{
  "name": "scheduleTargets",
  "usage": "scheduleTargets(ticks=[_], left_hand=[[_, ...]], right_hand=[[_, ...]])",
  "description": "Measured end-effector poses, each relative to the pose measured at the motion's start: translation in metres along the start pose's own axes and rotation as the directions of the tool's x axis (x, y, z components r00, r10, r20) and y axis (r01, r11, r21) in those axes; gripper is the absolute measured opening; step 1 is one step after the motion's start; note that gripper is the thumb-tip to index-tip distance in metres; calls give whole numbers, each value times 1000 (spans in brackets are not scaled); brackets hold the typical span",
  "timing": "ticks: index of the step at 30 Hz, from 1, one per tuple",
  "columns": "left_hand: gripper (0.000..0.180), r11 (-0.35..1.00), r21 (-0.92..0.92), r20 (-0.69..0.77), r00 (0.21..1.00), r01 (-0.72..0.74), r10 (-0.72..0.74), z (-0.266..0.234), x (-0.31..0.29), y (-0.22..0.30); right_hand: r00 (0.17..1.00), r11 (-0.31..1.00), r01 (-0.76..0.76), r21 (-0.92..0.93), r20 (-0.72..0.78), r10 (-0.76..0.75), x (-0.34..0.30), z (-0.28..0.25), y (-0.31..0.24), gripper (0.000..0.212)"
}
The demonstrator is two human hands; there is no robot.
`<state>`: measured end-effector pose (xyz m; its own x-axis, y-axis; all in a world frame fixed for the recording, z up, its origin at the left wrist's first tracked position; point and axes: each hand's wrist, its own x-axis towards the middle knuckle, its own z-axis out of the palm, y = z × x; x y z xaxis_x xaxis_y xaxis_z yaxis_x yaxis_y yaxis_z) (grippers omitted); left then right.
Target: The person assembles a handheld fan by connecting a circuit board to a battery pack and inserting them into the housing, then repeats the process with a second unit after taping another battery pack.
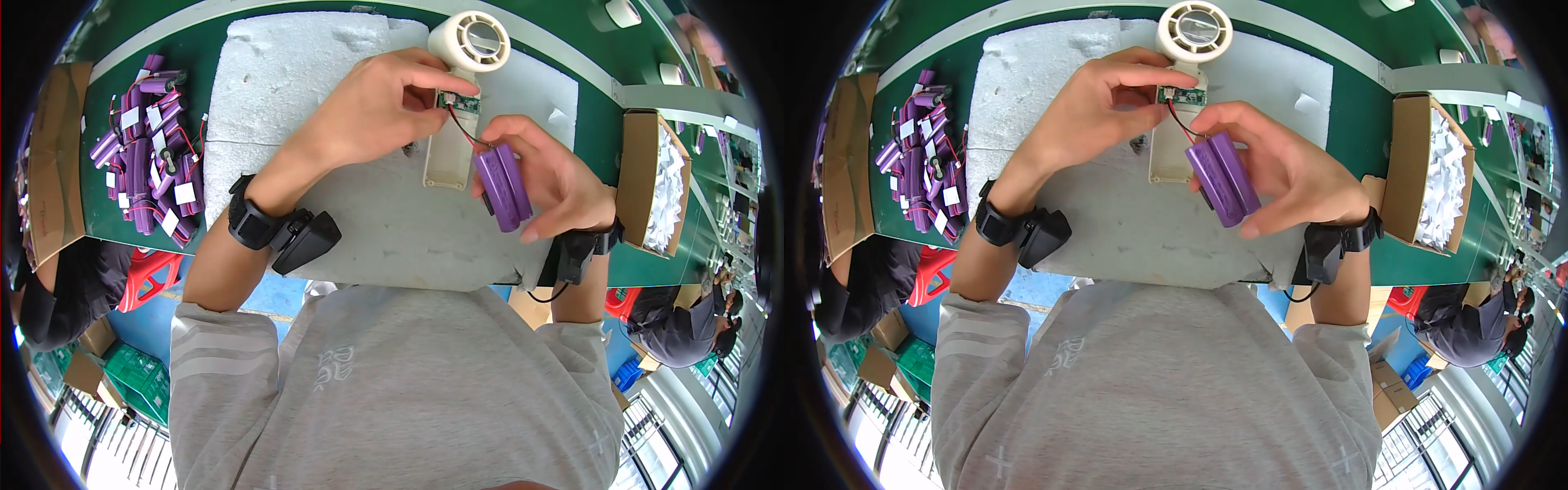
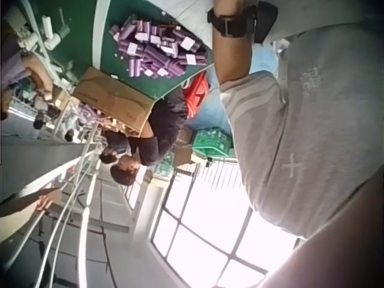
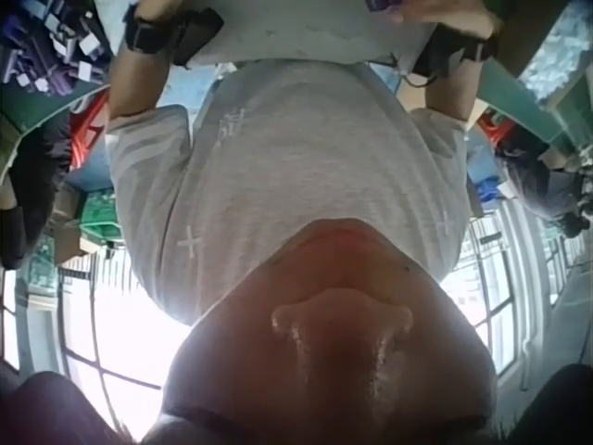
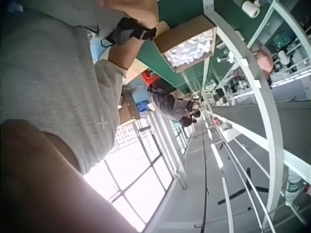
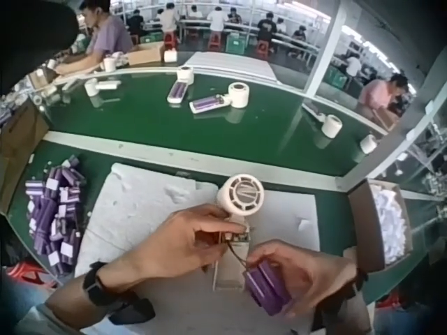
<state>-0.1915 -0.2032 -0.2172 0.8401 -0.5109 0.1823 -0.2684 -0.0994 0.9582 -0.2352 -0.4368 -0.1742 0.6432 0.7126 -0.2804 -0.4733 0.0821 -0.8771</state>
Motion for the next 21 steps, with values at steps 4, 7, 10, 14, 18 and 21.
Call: scheduleTargets(ticks=[4,7,10,14,18,21], left_hand=[[32,997,-36,-47,997,64,-66,1,1,1],[31,994,-32,-54,993,106,-107,4,4,7],[32,994,97,-60,997,59,-53,-2,0,11],[34,979,199,-15,999,-41,45,-7,1,11],[35,973,231,11,1000,-16,14,-9,2,18],[33,966,259,-6,1000,9,-8,-7,1,18]], right_hand=[[1000,999,-5,35,-26,6,3,3,0,92],[998,998,-33,45,-57,36,3,3,-4,93],[998,997,-32,70,-55,36,2,2,-9,91],[991,982,-72,173,-95,90,1,1,-8,87],[977,980,119,-161,-159,-145,0,2,-6,84],[973,945,141,-295,-136,-188,0,11,-12,83]])
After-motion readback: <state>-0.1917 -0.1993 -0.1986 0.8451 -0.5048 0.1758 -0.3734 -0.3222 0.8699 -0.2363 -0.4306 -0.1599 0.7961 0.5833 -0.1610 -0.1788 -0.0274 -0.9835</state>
